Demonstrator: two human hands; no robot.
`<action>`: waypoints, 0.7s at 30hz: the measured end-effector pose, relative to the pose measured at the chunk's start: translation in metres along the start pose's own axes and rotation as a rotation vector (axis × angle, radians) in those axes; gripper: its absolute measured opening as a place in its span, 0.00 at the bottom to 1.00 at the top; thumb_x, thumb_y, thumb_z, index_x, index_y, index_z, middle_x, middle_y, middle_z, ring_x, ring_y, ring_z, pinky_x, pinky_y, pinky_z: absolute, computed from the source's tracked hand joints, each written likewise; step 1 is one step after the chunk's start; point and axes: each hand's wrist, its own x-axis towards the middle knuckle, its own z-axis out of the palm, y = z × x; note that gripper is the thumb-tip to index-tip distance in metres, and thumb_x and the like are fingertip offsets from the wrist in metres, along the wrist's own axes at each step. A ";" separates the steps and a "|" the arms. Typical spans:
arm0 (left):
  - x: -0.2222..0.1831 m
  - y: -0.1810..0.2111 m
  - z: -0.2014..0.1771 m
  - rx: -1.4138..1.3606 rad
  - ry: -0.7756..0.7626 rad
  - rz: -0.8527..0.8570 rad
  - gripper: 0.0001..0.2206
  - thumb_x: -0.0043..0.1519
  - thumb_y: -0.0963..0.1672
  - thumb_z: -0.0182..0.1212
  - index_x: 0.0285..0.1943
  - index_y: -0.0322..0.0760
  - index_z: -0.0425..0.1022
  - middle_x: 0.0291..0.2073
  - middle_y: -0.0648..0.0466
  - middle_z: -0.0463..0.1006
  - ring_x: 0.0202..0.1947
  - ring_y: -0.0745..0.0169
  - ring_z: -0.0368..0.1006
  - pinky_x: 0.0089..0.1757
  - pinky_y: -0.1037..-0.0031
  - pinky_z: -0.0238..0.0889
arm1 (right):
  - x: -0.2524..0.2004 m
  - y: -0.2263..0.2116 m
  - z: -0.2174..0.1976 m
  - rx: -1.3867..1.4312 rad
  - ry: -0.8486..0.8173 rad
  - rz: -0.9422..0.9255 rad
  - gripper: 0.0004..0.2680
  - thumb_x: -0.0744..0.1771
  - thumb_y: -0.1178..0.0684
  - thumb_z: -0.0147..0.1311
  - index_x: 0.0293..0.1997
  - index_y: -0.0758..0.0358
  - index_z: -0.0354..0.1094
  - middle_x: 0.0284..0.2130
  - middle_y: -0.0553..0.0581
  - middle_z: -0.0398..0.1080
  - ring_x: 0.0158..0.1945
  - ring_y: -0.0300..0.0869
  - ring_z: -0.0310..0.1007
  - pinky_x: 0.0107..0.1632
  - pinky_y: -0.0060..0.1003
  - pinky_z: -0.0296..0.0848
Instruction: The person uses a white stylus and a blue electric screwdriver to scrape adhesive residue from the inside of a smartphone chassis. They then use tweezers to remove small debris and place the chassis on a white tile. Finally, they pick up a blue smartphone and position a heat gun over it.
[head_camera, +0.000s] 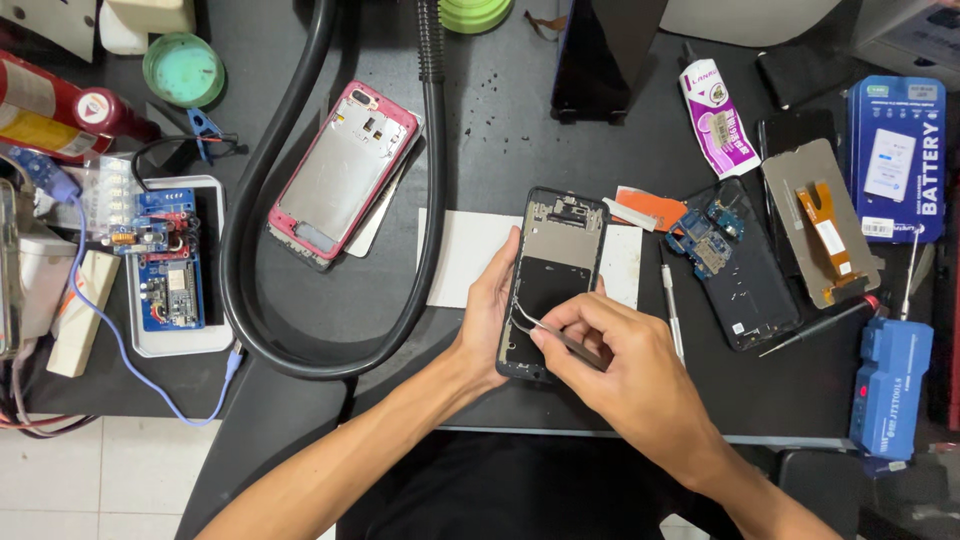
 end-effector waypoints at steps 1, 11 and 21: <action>0.000 0.000 0.000 0.008 -0.004 0.009 0.26 0.75 0.56 0.38 0.61 0.31 0.72 0.49 0.45 0.80 0.47 0.55 0.78 0.51 0.65 0.72 | 0.000 0.000 0.001 -0.004 -0.004 0.012 0.06 0.63 0.55 0.64 0.36 0.65 0.76 0.18 0.48 0.66 0.21 0.30 0.58 0.23 0.30 0.58; -0.002 -0.001 0.003 0.093 0.039 0.016 0.26 0.74 0.55 0.39 0.62 0.32 0.72 0.50 0.47 0.79 0.49 0.58 0.77 0.52 0.68 0.70 | 0.002 0.000 -0.003 0.038 -0.057 0.090 0.06 0.63 0.54 0.63 0.36 0.65 0.76 0.16 0.46 0.66 0.20 0.30 0.55 0.23 0.31 0.55; -0.004 -0.008 0.007 0.241 0.019 0.080 0.30 0.75 0.58 0.33 0.57 0.30 0.73 0.44 0.47 0.79 0.43 0.59 0.77 0.48 0.68 0.72 | -0.006 0.009 0.002 0.021 -0.007 -0.005 0.06 0.64 0.55 0.62 0.35 0.66 0.72 0.18 0.51 0.64 0.21 0.33 0.59 0.25 0.33 0.59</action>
